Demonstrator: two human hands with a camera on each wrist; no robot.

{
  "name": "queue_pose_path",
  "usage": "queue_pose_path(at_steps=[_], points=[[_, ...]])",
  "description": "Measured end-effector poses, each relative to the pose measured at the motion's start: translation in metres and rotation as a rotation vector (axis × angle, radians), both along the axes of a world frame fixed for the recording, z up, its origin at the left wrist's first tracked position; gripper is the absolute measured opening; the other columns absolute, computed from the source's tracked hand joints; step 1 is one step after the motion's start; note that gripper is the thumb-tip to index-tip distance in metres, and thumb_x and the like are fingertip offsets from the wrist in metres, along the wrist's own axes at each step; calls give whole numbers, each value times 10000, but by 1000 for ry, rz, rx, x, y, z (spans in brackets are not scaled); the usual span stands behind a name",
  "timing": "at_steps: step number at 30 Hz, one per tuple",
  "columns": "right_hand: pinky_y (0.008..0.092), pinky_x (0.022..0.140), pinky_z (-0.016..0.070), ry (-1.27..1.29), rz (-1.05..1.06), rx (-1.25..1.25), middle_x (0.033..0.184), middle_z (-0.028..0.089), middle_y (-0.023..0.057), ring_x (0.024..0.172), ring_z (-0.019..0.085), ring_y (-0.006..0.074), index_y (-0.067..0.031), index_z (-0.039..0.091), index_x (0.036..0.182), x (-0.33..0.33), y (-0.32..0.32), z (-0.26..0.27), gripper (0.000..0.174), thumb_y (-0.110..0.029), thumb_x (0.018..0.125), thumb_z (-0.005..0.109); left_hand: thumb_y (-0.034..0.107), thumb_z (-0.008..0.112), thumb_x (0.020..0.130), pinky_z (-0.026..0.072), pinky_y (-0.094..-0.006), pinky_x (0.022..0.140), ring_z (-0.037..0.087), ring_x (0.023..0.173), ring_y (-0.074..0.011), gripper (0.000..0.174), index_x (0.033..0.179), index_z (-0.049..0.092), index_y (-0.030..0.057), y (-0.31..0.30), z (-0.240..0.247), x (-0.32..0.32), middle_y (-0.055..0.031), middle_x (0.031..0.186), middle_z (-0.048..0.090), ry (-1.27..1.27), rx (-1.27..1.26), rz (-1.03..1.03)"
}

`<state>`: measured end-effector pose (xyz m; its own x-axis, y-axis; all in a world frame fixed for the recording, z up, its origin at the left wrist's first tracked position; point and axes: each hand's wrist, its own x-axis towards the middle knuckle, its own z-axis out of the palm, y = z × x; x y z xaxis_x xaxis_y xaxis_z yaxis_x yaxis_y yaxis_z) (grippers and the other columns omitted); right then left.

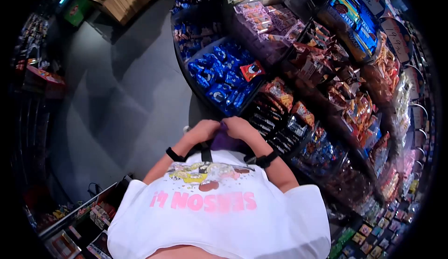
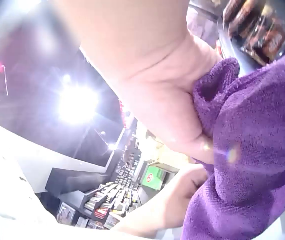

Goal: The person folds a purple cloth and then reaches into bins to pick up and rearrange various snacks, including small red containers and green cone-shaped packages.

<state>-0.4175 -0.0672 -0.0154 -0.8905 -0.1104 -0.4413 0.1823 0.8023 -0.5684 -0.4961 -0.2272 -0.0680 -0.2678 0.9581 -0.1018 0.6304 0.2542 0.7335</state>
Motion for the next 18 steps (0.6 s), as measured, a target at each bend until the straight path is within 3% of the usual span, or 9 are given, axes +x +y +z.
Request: queue_pose_path(at_steps=[1, 4, 5, 6, 8, 9, 10, 13, 18], points=[[425, 704, 466, -36, 0, -21, 849, 617, 190, 818, 584, 367, -37, 580, 950, -9, -16, 0, 244, -76, 711, 546, 102, 574, 695, 467, -428, 670, 575, 785, -359, 102, 776, 579, 40, -12, -2, -13, -165, 813, 605, 12, -58, -62], [418, 726, 472, -132, -64, 80, 889, 620, 204, 841, 594, 359, -45, 499, 1178, -42, -62, 16, 457, -61, 722, 526, 105, 569, 706, 473, -429, 678, 580, 787, -358, 109, 795, 585, 44, -42, 11, -57, -158, 821, 614, 67, -158, -123], [419, 730, 473, -145, -42, 72, 909, 614, 218, 843, 595, 361, -44, 419, 1267, -54, -69, 18, 547, -53, 729, 516, 102, 561, 714, 471, -436, 679, 579, 805, -359, 140, 842, 583, 50, -53, 15, -69, -162, 831, 614, 31, -127, -81], [426, 718, 472, -102, -65, 55, 905, 613, 216, 836, 594, 362, -66, 400, 1285, -65, -72, 25, 551, -63, 745, 509, 126, 524, 766, 474, -425, 679, 590, 781, -348, 189, 933, 585, 63, -60, 23, -81, -163, 814, 620, 54, -69, -38], [430, 701, 471, -62, -152, 43, 898, 613, 215, 818, 593, 368, -94, 360, 1317, -84, -82, 33, 581, -74, 756, 510, 126, 537, 765, 467, -436, 672, 580, 779, -363, 217, 973, 560, 71, -68, 22, -99, -159, 810, 619, 18, 24, 109], [432, 681, 465, -27, -188, 38, 881, 615, 212, 791, 592, 371, -116, 327, 1339, -93, -83, 32, 599, -87, 769, 512, 132, 559, 765, 468, -431, 694, 570, 819, -376, 344, 1101, 509, 80, -69, 20, -110, -173, 875, 614, -34, 27, 146], [431, 669, 461, 13, -222, 39, 880, 611, 216, 777, 591, 373, -124, 305, 1351, -101, -86, 29, 609, -90, 777, 508, 132, 559, 765, 468, -431, 694, 570, 819, -376, 344, 1101, 509, 80, -71, 18, -117, -173, 875, 614, -40, 24, 119], [425, 684, 459, 24, -266, 38, 888, 603, 225, 802, 588, 370, -144, 262, 1372, -126, -84, 32, 644, -91, 777, 504, 131, 584, 760, 466, -417, 772, 550, 931, -384, 579, 1296, 365, 130, -67, 22, -142, -194, 1053, 574, -87, 78, 266], [422, 741, 464, 50, -270, -24, 935, 595, 236, 836, 582, 380, -125, 225, 1386, -168, -72, 21, 733, -63, 725, 535, 83, 609, 726, 465, -415, 789, 547, 957, -376, 681, 1339, 322, 166, -60, 18, -184, -185, 1079, 567, -72, 168, 283]])
